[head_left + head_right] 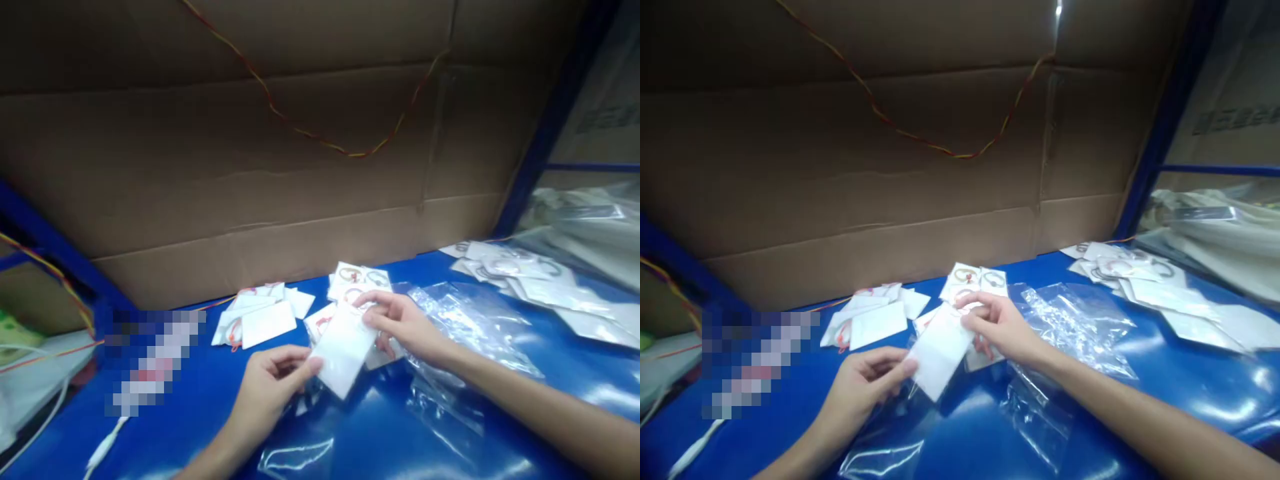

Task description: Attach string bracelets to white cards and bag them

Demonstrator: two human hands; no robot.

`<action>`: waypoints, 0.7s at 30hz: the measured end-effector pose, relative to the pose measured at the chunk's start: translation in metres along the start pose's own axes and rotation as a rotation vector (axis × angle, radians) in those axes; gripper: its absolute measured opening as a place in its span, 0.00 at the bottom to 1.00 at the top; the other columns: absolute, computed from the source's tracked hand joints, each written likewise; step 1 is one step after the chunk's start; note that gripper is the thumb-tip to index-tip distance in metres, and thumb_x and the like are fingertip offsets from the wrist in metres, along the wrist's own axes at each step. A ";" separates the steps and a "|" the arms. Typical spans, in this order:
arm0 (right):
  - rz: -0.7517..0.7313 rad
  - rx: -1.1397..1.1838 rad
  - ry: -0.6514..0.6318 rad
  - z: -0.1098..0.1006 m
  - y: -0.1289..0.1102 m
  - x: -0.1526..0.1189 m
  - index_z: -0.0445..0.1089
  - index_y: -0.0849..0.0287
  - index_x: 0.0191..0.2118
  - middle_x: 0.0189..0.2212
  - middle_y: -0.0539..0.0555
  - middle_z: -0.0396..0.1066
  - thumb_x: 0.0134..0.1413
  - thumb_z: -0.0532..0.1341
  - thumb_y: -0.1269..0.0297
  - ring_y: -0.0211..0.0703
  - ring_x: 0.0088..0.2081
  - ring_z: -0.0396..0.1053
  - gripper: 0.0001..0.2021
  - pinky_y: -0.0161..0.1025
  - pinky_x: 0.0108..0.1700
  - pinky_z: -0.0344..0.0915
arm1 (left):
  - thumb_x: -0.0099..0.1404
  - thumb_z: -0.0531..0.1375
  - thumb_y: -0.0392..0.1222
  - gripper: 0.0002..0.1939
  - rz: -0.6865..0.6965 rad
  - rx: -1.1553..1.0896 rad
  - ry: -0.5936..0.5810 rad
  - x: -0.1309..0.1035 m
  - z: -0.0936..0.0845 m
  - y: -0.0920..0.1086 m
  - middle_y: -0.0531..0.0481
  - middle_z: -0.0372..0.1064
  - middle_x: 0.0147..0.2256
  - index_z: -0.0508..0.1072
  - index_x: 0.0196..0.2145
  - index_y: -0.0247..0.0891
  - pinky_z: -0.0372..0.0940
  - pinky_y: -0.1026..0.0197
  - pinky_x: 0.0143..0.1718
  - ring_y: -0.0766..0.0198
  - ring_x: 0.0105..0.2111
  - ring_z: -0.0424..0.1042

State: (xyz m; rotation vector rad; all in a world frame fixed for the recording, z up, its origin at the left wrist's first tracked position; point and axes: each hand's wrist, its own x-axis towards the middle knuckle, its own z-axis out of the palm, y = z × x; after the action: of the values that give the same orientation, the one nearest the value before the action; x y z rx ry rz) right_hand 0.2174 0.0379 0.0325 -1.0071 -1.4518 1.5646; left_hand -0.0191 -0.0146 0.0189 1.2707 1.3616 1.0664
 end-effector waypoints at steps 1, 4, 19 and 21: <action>-0.011 -0.002 -0.007 -0.001 0.000 0.001 0.67 0.60 0.50 0.17 0.45 0.66 0.50 0.66 0.50 0.28 0.15 0.62 0.26 0.22 0.16 0.58 | 0.50 0.72 0.53 0.20 0.001 -0.002 -0.007 0.000 0.000 0.000 0.49 0.72 0.21 0.80 0.31 0.30 0.53 0.72 0.18 0.74 0.17 0.59; -0.019 -0.007 -0.054 0.000 0.003 0.001 0.69 0.61 0.49 0.18 0.47 0.68 0.49 0.67 0.49 0.28 0.15 0.63 0.26 0.23 0.17 0.60 | 0.52 0.71 0.52 0.19 0.005 -0.017 -0.037 0.000 0.000 -0.002 0.47 0.75 0.24 0.81 0.32 0.31 0.56 0.72 0.21 0.72 0.19 0.63; 0.031 -0.122 -0.363 0.008 0.004 -0.010 0.65 0.52 0.61 0.30 0.49 0.70 0.53 0.65 0.53 0.25 0.24 0.68 0.29 0.20 0.21 0.64 | 0.55 0.70 0.51 0.20 -0.010 -0.032 -0.129 0.004 -0.007 -0.008 0.42 0.79 0.34 0.82 0.38 0.32 0.68 0.67 0.31 0.59 0.32 0.76; 0.025 -0.120 -0.369 0.008 0.004 -0.010 0.65 0.51 0.61 0.29 0.48 0.69 0.54 0.65 0.54 0.24 0.23 0.67 0.28 0.19 0.21 0.63 | 0.55 0.70 0.51 0.20 -0.014 -0.041 -0.135 0.004 -0.007 -0.009 0.42 0.79 0.34 0.82 0.39 0.32 0.67 0.68 0.30 0.61 0.31 0.76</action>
State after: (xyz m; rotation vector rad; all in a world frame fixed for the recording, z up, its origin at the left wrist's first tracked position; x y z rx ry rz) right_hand 0.2137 0.0253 0.0294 -0.8340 -1.8065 1.7662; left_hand -0.0271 -0.0109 0.0111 1.2782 1.2388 0.9762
